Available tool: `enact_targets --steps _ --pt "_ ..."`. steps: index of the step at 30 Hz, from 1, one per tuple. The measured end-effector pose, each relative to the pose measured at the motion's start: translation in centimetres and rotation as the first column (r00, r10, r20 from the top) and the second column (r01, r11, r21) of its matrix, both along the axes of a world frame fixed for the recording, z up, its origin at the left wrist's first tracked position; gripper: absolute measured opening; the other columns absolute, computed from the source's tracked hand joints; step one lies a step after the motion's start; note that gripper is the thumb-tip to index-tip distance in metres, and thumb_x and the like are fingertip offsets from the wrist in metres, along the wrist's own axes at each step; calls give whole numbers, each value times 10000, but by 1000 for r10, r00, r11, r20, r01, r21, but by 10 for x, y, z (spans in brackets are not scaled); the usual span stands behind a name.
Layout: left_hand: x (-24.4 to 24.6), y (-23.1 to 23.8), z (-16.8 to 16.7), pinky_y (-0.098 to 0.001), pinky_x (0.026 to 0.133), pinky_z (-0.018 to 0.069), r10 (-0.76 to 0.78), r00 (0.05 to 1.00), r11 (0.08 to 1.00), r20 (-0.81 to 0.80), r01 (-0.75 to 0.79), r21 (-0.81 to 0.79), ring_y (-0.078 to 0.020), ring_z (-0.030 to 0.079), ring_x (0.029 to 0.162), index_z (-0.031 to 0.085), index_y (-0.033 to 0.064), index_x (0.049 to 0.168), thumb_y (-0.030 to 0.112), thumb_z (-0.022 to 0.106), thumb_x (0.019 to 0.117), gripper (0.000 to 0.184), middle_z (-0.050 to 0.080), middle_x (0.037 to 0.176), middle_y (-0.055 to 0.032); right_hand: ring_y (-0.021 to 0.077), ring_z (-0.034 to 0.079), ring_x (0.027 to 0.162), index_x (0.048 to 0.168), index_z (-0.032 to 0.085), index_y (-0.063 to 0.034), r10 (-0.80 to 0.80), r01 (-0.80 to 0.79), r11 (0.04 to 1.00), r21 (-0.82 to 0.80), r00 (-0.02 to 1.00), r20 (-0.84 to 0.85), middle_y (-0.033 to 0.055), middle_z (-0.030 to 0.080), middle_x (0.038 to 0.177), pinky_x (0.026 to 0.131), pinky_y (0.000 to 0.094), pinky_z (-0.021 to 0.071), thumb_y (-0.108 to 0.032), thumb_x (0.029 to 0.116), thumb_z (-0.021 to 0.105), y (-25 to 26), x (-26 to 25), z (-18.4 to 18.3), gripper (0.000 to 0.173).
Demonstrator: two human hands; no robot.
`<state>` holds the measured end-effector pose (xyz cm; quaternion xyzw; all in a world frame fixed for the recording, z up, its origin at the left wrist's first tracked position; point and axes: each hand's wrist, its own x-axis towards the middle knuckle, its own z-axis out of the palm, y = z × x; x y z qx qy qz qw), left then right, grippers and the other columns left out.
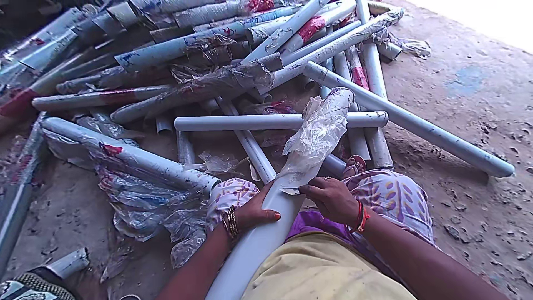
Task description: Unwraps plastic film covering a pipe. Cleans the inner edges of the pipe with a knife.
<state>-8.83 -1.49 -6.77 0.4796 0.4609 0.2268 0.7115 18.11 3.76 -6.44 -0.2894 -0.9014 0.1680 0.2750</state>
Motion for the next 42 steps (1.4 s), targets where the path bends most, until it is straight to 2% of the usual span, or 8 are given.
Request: enact_targets --steps 10,14,17,21,29,35,39,42 --pt "8 -4 4 -190 1013 503 -7 999 999 -32 8 40 1 585 1213 74 -66 1578 473 863 660 1325 510 1443 -109 361 645 582 1026 781 -110 -150 119 951 285 985 89 173 647 727 469 465 478 -57 834 576 22 -5 -7 286" --pt "3 -1 0 -221 1013 517 -23 1000 1000 -16 23 14 -21 591 1218 71 -40 1585 561 854 641 1366 516 1442 -102 337 726 805 1120 771 -46 -95 90 976 -198 995 -17 187 736 918 681 504 564 -82 962 537 25 3 3 284" --pt "0 -1 -2 -236 985 550 2 999 1000 45 -1 -13 -25 626 1175 84 -30 1576 604 877 627 1390 555 1395 -62 97 657 819 1163 721 34 -82 -36 854 -518 976 -202 130 731 971 794 261 545 -107 1022 499 24 13 5 299" --pt "-2 -3 -3 -224 976 551 -4 997 1000 75 4 4 -12 631 1160 78 -40 1571 622 874 641 1392 563 1383 -45 338 739 817 1078 766 -64 -48 29 975 -222 995 -82 171 742 944 670 517 580 -143 975 562 2 16 -4 242" --pt "5 -4 8 -198 974 539 30 999 999 -12 -29 19 7 618 1162 64 -63 1568 565 868 631 1385 544 1397 -65 414 691 712 994 760 -97 -192 176 973 151 976 100 197 681 809 557 534 515 3 810 620 12 -2 -5 252" --pt "6 -4 6 -224 970 539 47 995 998 -83 -50 -33 -33 620 1159 82 -35 1585 431 843 659 1286 534 1402 -112 391 682 1028 1235 694 -31 -67 216 777 -591 962 263 228 709 1101 887 589 499 -123 1050 495 32 -6 33 287" --pt "13 -2 11 -346 1030 525 53 971 991 -232 -80 -105 -181 604 1247 86 -2 1617 378 850 624 1310 496 1475 -207 28 548 684 1200 647 23 -140 66 538 -841 990 -11 39 640 880 664 211 473 -141 1080 473 26 4 32 268" --pt "13 -2 11 -382 1084 483 35 953 993 -302 -68 -99 -235 563 1310 66 -22 1620 414 850 615 1346 474 1498 -242 140 642 731 1165 700 11 -95 -7 757 -654 988 -121 101 707 896 696 322 534 -137 1038 489 -8 0 22 287"
